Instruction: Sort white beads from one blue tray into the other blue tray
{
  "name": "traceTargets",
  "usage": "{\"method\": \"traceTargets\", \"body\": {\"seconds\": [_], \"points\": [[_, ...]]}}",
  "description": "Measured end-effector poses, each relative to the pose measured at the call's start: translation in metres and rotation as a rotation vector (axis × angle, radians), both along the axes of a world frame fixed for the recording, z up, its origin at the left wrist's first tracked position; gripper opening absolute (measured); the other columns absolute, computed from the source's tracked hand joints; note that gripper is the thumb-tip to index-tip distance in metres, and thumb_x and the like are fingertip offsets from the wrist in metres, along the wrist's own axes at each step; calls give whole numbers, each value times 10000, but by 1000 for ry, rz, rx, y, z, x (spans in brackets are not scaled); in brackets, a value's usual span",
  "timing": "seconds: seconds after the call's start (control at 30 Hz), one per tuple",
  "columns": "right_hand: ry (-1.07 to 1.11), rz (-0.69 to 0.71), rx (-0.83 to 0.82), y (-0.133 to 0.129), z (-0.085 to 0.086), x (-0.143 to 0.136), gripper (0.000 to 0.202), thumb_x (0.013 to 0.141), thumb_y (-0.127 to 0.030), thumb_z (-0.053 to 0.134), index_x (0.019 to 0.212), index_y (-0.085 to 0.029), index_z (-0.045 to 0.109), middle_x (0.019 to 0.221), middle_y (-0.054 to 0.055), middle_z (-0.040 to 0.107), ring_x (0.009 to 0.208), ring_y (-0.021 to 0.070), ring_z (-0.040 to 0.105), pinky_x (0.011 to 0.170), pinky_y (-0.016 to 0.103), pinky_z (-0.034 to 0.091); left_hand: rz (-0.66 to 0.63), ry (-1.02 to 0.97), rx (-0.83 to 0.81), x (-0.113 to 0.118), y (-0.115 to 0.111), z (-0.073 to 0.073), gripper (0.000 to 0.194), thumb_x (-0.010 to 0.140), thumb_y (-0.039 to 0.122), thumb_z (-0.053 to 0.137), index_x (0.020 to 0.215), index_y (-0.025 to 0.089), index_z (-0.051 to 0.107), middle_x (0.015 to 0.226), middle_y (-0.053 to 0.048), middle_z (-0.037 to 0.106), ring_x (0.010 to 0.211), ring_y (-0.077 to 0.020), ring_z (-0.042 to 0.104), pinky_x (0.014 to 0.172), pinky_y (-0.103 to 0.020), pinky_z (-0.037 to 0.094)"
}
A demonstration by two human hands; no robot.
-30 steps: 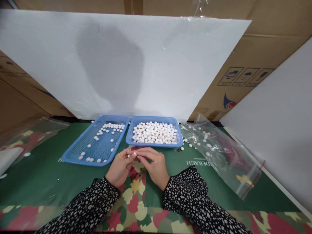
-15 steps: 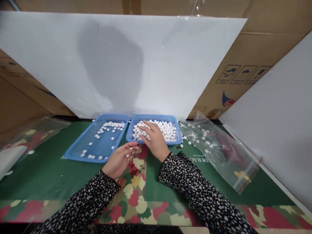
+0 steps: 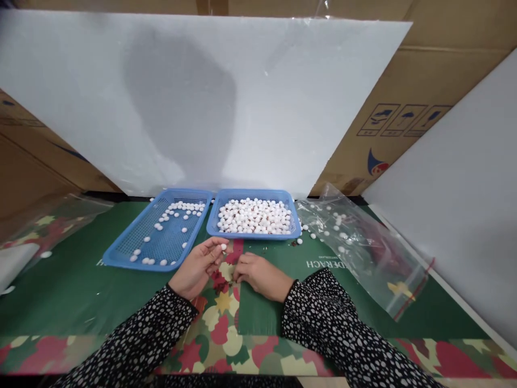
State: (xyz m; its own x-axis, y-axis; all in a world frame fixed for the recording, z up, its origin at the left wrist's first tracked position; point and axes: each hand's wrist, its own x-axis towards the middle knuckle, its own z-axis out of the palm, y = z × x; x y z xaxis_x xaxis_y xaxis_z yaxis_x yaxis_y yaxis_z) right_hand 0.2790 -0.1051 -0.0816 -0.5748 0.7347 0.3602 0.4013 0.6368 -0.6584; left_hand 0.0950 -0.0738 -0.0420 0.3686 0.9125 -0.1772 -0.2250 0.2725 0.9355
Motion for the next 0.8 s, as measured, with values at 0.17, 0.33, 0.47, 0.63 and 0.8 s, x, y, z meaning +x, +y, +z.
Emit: {"method": "traceTargets", "body": {"seconds": [0.17,0.33,0.47,0.63,0.8], "points": [[93,-39,-74,-5,11,2,117,906,-165,564,836,-198,652,837,25,626,812,168,587,752,304,486,31,-4,-15,-1,1,-3,332,688,352,797,881,136,634,656,15,585,449,-26,299,406,-172,184],[590,-237,-252,-4,25,-4,84,881,-262,617,836,-192,627,956,47,640,893,177,612,810,328,501,18,1,-8,1,0,-4,319,691,345,794,872,113,673,669,-12,596,485,-38,359,420,-169,207],[683,-263,-270,0,27,-12,131,848,-305,652,788,-189,644,941,49,633,885,180,612,790,319,510,-2,-1,-14,2,-2,-3,298,681,347,802,833,130,665,593,25,525,459,-39,319,420,-179,177],[639,-286,-252,-2,25,-14,128,852,-303,652,797,-188,657,909,43,633,853,175,603,787,317,496,-8,10,16,3,-4,-4,262,686,327,800,748,143,624,543,51,471,453,-40,306,434,-181,173],[665,-304,-249,-5,24,-16,102,852,-278,653,805,-189,641,884,35,641,835,171,607,760,295,490,36,54,87,3,-5,-6,253,688,299,797,680,142,599,589,22,531,497,-56,386,466,-182,237]]}}
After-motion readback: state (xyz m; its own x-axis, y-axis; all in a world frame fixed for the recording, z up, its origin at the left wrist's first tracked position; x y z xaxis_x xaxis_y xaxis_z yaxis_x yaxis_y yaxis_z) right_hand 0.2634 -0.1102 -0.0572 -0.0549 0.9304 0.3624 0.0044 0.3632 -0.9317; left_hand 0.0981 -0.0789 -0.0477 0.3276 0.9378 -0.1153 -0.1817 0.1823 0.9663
